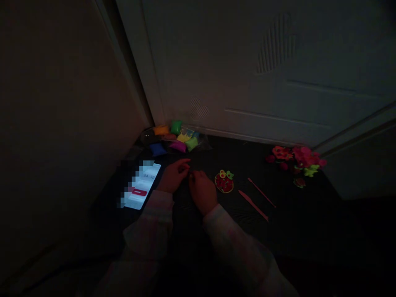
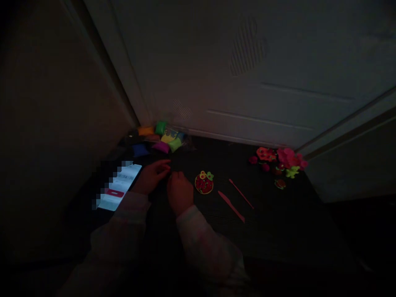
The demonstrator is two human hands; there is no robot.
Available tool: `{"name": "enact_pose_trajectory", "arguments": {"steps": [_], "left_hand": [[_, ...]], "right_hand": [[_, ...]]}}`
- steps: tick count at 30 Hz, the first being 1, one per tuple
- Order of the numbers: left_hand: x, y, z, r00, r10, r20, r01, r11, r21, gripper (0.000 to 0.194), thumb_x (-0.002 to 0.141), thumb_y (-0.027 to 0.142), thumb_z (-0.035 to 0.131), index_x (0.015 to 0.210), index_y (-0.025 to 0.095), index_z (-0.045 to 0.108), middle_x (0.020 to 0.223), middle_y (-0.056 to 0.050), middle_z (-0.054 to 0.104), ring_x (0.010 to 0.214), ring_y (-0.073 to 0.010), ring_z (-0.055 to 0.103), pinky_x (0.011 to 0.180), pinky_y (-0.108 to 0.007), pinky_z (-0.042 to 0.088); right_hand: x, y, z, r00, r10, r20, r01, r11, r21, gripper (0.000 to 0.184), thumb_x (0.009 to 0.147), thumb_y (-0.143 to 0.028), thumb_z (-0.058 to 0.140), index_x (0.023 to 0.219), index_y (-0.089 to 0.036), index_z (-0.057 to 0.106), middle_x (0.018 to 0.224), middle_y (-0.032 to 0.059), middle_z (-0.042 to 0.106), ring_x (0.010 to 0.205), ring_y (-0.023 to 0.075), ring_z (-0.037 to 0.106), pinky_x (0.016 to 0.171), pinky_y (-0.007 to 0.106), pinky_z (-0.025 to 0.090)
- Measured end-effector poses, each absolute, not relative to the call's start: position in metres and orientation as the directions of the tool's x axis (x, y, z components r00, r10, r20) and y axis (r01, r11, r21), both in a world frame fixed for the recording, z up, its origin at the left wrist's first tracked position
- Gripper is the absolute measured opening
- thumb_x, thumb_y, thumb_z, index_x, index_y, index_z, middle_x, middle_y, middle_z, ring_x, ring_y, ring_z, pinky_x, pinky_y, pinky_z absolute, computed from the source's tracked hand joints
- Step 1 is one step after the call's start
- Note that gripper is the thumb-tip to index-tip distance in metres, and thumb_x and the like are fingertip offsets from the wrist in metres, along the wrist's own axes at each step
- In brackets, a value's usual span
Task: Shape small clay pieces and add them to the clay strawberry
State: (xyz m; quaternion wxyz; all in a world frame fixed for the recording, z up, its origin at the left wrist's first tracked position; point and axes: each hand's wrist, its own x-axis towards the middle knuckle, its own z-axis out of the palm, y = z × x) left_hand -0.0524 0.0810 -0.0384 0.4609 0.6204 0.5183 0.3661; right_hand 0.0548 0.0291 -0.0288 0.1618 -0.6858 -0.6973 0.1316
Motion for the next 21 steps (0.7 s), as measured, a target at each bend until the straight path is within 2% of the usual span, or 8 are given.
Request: {"name": "enact_pose_trajectory", "arguments": {"steps": [4,7,12,16,21], "left_hand": [[-0.055,0.083,-0.039,0.109,0.994,-0.027,0.190,0.006,0.982,0.037,0.065,0.024,0.059,0.101,0.018,0.058,0.089,-0.005,0.065,0.086,-0.0173,0.058,0.083,-0.034,0.042],[-0.056,0.083,-0.038,0.078,0.996,-0.045,0.083,0.038,0.996,0.041,0.064,0.028,0.061,0.104,0.016,0.057,0.089,-0.005,0.065,0.089,-0.0171,0.058,0.084,-0.033,0.042],[-0.054,0.082,-0.036,0.041,0.995,-0.090,-0.090,0.094,0.992,0.045,0.063,0.030,0.062,0.105,0.016,0.054,0.081,-0.003,0.065,0.073,-0.0127,0.060,0.068,-0.027,0.047],[-0.050,0.080,-0.034,0.001,0.991,-0.132,-0.192,0.130,0.973,0.041,0.061,0.029,0.064,0.098,0.015,0.055,0.072,0.000,0.062,0.058,-0.0090,0.058,0.056,-0.022,0.045],[-0.047,0.081,-0.033,-0.028,0.987,-0.160,-0.251,0.148,0.957,0.038,0.057,0.027,0.067,0.092,0.014,0.057,0.063,0.001,0.059,0.050,-0.0068,0.051,0.047,-0.020,0.040]], "right_hand": [[0.055,0.029,-0.032,0.006,0.999,0.050,0.924,0.013,-0.382,0.024,0.084,-0.024,0.035,0.099,-0.017,0.052,0.093,0.0092,0.058,0.077,0.0179,0.058,0.062,0.028,0.043],[0.052,0.031,-0.034,0.017,0.998,0.060,0.925,0.007,-0.380,0.023,0.084,-0.026,0.037,0.098,-0.017,0.053,0.093,0.0098,0.058,0.075,0.0185,0.059,0.060,0.028,0.043],[0.054,0.022,-0.031,-0.012,0.993,0.118,0.906,0.061,-0.419,0.030,0.083,-0.030,0.039,0.106,-0.015,0.050,0.098,0.0101,0.058,0.084,0.0183,0.057,0.067,0.028,0.045],[0.071,-0.009,-0.027,-0.066,0.984,0.165,0.892,0.133,-0.433,0.029,0.082,-0.028,0.040,0.106,-0.017,0.052,0.097,0.0074,0.059,0.089,0.0168,0.055,0.076,0.027,0.044],[0.110,-0.050,-0.033,-0.028,0.978,0.205,0.907,0.112,-0.406,0.022,0.080,-0.021,0.042,0.096,-0.018,0.057,0.096,0.0095,0.060,0.091,0.0219,0.054,0.079,0.039,0.042]]}}
